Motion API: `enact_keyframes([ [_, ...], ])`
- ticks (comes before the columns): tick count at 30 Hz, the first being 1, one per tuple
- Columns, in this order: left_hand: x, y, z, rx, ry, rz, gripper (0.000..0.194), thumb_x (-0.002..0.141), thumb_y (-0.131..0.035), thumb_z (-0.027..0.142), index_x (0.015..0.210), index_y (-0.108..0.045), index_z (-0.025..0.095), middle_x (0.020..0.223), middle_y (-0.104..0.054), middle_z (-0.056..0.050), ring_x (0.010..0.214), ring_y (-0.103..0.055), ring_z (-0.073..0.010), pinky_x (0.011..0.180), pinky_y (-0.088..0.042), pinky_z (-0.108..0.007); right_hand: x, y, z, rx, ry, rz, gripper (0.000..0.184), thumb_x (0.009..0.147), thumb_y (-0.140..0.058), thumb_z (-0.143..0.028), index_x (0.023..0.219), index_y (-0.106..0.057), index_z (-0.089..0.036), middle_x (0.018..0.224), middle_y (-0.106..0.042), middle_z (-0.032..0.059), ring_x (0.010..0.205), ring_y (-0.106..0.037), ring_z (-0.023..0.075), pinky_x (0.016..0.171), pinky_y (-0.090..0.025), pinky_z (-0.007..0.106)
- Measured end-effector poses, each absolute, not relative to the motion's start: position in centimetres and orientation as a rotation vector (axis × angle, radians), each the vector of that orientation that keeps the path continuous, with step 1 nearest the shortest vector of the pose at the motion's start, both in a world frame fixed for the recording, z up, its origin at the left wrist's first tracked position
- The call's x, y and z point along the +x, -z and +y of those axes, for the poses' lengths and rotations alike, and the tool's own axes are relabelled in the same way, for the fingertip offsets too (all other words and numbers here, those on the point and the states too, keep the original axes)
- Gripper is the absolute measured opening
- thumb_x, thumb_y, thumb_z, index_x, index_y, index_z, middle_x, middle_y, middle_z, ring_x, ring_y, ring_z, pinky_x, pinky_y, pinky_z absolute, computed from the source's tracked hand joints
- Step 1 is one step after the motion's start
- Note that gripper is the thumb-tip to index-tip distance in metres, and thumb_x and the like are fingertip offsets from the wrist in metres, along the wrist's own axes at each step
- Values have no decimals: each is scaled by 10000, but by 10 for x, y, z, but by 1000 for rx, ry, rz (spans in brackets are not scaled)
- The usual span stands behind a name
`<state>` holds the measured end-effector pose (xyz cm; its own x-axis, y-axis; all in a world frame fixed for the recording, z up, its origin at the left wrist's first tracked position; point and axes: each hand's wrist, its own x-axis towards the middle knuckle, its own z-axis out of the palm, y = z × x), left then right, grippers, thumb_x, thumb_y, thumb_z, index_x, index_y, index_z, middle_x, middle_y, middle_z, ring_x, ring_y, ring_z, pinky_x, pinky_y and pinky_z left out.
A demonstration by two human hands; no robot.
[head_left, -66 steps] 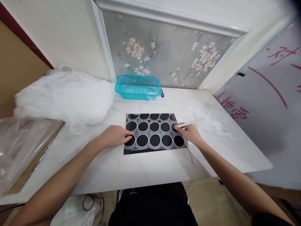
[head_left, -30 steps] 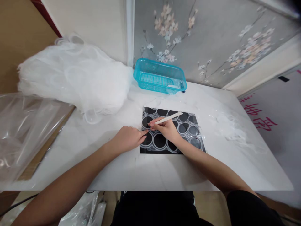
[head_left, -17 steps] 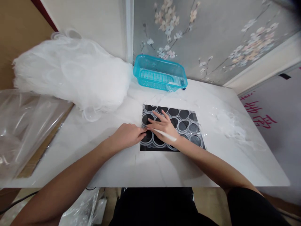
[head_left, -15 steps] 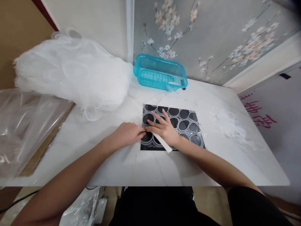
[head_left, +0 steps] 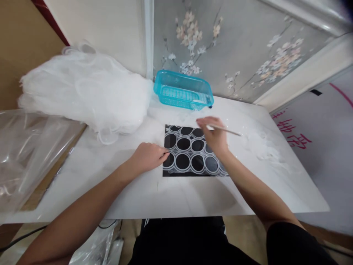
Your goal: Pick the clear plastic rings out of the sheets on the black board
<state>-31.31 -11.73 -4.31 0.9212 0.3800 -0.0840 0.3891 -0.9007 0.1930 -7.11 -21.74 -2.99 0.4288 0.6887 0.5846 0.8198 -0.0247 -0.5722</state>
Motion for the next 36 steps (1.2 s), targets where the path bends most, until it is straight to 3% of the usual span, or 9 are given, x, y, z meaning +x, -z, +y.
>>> enact_keyframes([
  [3,-308,46,-130,2922,-202,586,414,942,-353,449,1085,-675,232,835,-682,-40,695,-598,-162,515,-272,-250,-105,50,-247,-1819,-238,-1288,179,836,-625,-345,937,-725,-236,935,-705,50,929,-625,205,825,-515,373],
  [6,-304,49,-144,2996,-287,477,413,931,-382,488,1187,-615,264,889,-625,-39,702,-557,-152,512,-267,-259,-122,67,-257,-1819,-433,-1204,198,821,-639,-366,908,-738,-219,889,-708,53,893,-636,212,789,-510,348],
  [12,-301,55,-148,3114,-297,247,408,920,-426,470,1196,-603,226,897,-521,-72,865,-470,-211,718,-352,-312,-119,73,-256,-1737,-522,-1114,221,817,-638,-396,883,-735,-209,876,-704,49,881,-642,211,764,-501,325],
  [18,-300,61,-143,3082,-264,246,432,920,-423,473,1226,-588,218,882,-496,-71,847,-441,-211,737,-348,-317,-118,72,-254,-1741,-494,-1161,202,815,-643,-386,875,-736,-217,865,-703,44,871,-641,203,770,-505,320],
  [23,-301,63,-142,3033,-219,270,447,922,-403,494,1247,-579,242,882,-488,-66,854,-440,-210,746,-348,-317,-121,72,-260,-1803,-309,-1325,172,854,-608,-331,909,-728,-221,911,-712,55,944,-619,215,821,-504,352],
  [27,-301,59,-140,2984,-158,334,442,899,-442,516,1241,-584,275,872,-487,-63,844,-447,-208,742,-352,-317,-130,75,-268,-1783,132,-1900,168,889,-549,-237,978,-691,-238,1071,-702,37,1202,-485,267,1024,-337,480],
  [30,-300,55,-139,2951,-98,345,434,880,-477,519,1224,-601,284,876,-491,-64,851,-451,-213,749,-360,-323,-118,69,-255,-1801,339,-2102,188,879,-540,-176,1002,-659,-254,1059,-701,12,1213,-470,259,1073,-242,507],
  [33,-301,54,-138,2921,-76,338,437,882,-483,509,1241,-594,286,886,-502,-64,865,-456,-212,770,-371,-323,-78,50,-228,-1957,415,-1821,196,870,-531,-154,959,-660,-272,922,-707,-1,1135,-514,248,1063,-250,518],
  [36,-303,55,-135,2888,-104,334,424,892,-470,499,1236,-598,287,884,-510,-60,854,-462,-203,779,-385,-323,-41,28,-218,-1968,478,-1191,225,926,-447,-254,944,-670,-227,939,-689,51,992,-575,235,973,-368,498],
])
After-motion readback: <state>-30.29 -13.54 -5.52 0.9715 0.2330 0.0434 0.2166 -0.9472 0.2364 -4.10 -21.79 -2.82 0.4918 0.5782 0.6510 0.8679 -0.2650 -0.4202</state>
